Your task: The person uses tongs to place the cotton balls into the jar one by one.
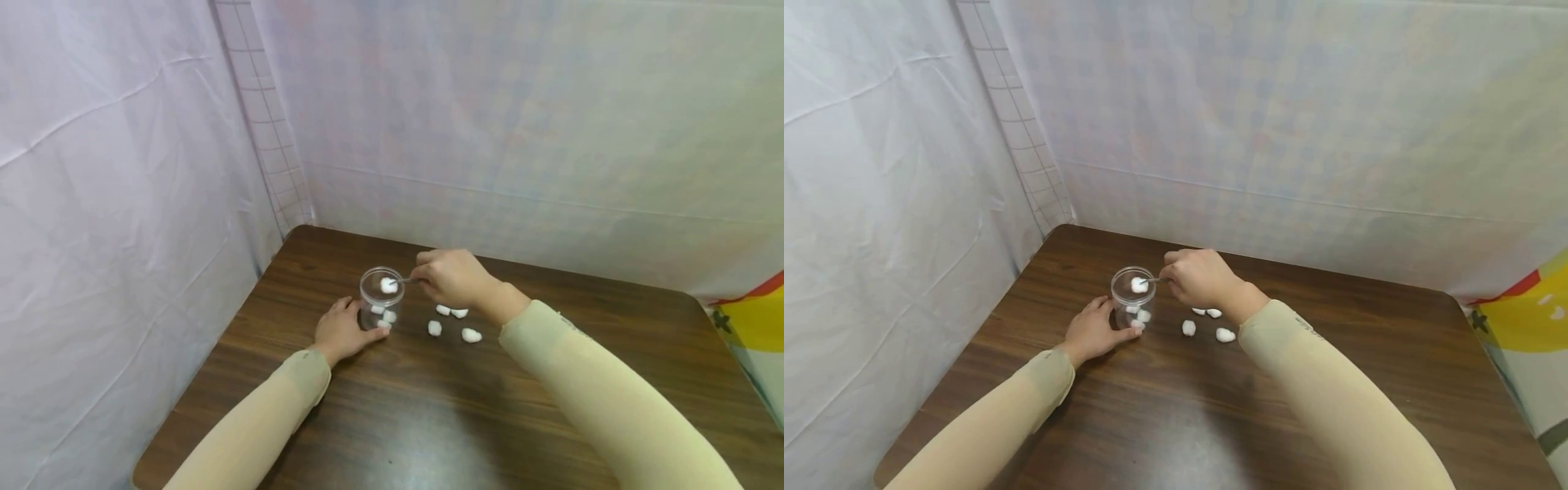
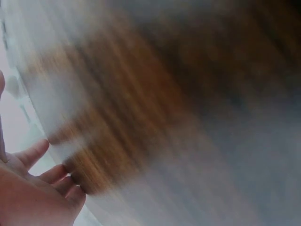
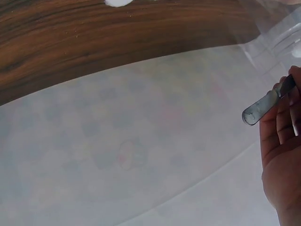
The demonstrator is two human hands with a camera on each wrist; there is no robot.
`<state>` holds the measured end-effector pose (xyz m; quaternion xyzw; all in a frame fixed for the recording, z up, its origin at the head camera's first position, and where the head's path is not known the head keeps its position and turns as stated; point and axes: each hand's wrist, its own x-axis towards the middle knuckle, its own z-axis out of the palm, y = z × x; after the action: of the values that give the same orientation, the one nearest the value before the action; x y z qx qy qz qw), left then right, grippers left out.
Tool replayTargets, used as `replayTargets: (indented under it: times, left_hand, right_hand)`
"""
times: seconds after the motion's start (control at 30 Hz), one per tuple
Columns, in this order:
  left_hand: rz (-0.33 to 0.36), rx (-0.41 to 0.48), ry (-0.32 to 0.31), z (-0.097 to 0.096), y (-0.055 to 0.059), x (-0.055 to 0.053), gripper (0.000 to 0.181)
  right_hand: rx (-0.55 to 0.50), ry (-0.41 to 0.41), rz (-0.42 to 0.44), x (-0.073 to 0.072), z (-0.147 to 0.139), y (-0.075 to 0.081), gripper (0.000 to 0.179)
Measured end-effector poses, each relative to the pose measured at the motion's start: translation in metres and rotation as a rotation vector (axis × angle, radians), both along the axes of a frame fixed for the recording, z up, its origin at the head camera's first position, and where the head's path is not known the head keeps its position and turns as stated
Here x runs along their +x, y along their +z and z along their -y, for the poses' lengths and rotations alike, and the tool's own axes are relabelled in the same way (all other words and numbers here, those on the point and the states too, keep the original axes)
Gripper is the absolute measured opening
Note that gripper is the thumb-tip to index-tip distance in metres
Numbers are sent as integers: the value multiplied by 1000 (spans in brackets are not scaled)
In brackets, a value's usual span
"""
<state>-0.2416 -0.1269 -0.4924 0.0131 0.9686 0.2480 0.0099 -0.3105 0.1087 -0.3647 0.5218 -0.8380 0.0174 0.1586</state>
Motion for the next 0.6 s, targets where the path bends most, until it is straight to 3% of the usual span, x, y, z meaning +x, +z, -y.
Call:
replayTargets:
  times: [0.6]
  left_hand:
    - [-15, -16, -14, 0, -5, -5, 87]
  right_hand:
    - [6, -18, 18, 2, -15, -13, 14]
